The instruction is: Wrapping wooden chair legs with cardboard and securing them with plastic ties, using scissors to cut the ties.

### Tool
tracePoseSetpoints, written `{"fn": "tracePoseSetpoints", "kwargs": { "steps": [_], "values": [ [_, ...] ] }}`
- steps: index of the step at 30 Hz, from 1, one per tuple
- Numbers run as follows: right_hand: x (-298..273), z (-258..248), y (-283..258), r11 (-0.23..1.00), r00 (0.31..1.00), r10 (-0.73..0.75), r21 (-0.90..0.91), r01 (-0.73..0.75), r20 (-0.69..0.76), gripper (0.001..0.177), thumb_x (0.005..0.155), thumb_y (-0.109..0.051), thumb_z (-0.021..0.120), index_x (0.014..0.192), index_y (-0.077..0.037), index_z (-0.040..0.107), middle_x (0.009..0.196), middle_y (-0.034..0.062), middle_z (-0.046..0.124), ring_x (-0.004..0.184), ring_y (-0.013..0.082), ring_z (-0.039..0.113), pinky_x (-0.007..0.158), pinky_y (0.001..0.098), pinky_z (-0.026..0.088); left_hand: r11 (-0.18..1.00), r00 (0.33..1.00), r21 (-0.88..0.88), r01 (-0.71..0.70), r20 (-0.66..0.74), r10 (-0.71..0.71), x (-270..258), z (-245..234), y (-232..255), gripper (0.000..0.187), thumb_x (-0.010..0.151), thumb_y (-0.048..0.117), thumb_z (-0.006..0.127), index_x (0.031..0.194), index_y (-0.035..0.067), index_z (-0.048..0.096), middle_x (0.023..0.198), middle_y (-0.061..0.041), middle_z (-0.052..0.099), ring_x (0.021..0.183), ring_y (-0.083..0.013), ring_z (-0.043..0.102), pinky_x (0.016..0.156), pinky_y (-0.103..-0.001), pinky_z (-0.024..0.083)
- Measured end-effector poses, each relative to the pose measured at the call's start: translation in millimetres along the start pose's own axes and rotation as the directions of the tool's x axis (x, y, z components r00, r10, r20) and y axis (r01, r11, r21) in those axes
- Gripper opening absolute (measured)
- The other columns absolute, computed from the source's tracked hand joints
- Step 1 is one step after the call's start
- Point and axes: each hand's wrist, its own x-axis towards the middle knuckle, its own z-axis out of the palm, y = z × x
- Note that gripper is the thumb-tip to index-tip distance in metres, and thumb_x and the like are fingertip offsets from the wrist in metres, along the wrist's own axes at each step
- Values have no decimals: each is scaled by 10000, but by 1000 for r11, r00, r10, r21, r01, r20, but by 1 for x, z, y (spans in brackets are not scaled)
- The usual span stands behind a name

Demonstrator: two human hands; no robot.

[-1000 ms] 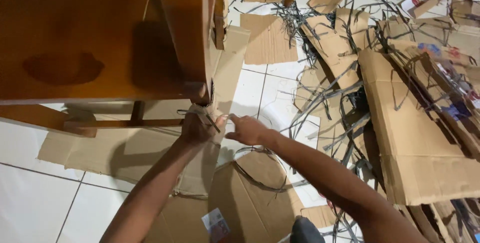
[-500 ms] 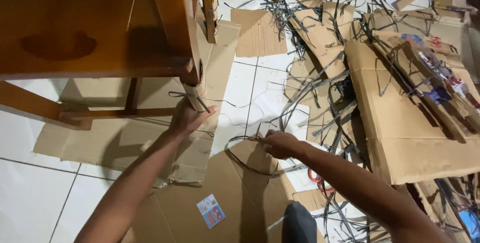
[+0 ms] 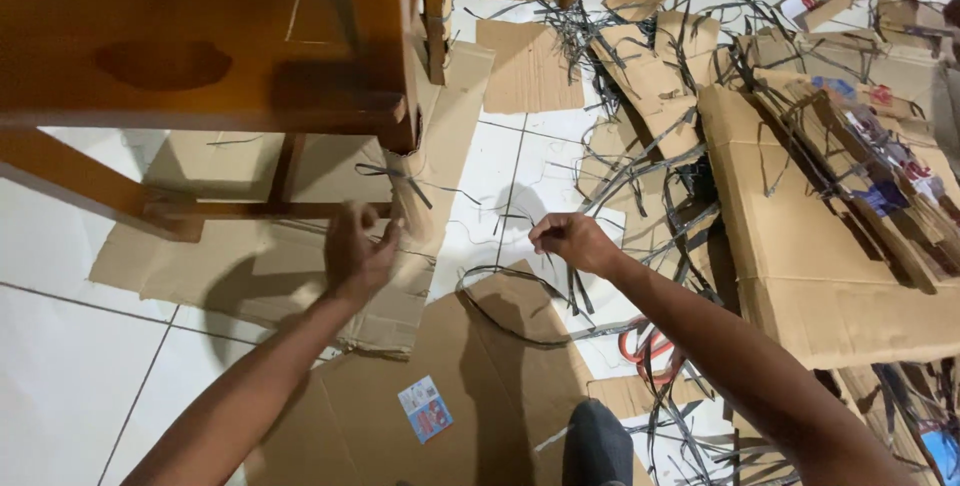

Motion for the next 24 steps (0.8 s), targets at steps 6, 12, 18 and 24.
{"fn": "tracePoseSetpoints", "kwargs": {
  "steps": [6, 12, 18, 24],
  "values": [
    [-9, 20, -47, 953, 998, -59, 298, 52, 13, 233, 896, 10, 686, 1118, -9, 753, 921, 156, 756, 816, 187, 741, 779, 278, 605, 982, 940, -183, 54, 341, 12, -29, 10, 18, 145, 905, 281, 716, 919, 200, 596, 784, -50, 702, 823, -264, 763, 691, -389, 628],
    [17, 45, -69, 907, 990, -21, 415, 79, -141, 229, 947, -27, 637, 1154, -17, 735, 1008, 204, 719, 775, 212, 741, 640, 272, 636, 986, 938, -140, 89, 344, -36, -30, 1, 31, 291, 841, 264, 688, 1105, 174, 604, 888, -85, 719, 867, -292, 742, 746, -453, 611],
    [55, 78, -99, 879, 992, -84, 461, 119, -96, 558, 925, -36, 645, 1469, -50, 524, 964, 177, 687, 821, 195, 670, 721, 232, 609, 992, 990, -120, -44, -141, 27, -18, 26, 23, 393, 802, 57, 707, 1170, 36, 570, 971, -245, 665, 933, -480, 699, 722, -572, 594],
    [95, 128, -110, 867, 978, -208, 463, 185, -3, 708, 818, -154, 877, 1419, -19, 528, 1125, 265, 702, 1042, 308, 695, 864, 401, 594, 781, 955, -552, 292, 119, -272, -17, 29, 5, 383, 872, -98, 643, 1234, 18, 591, 1209, -225, 617, 1149, -430, 676, 887, -498, 642]
  ]
}}
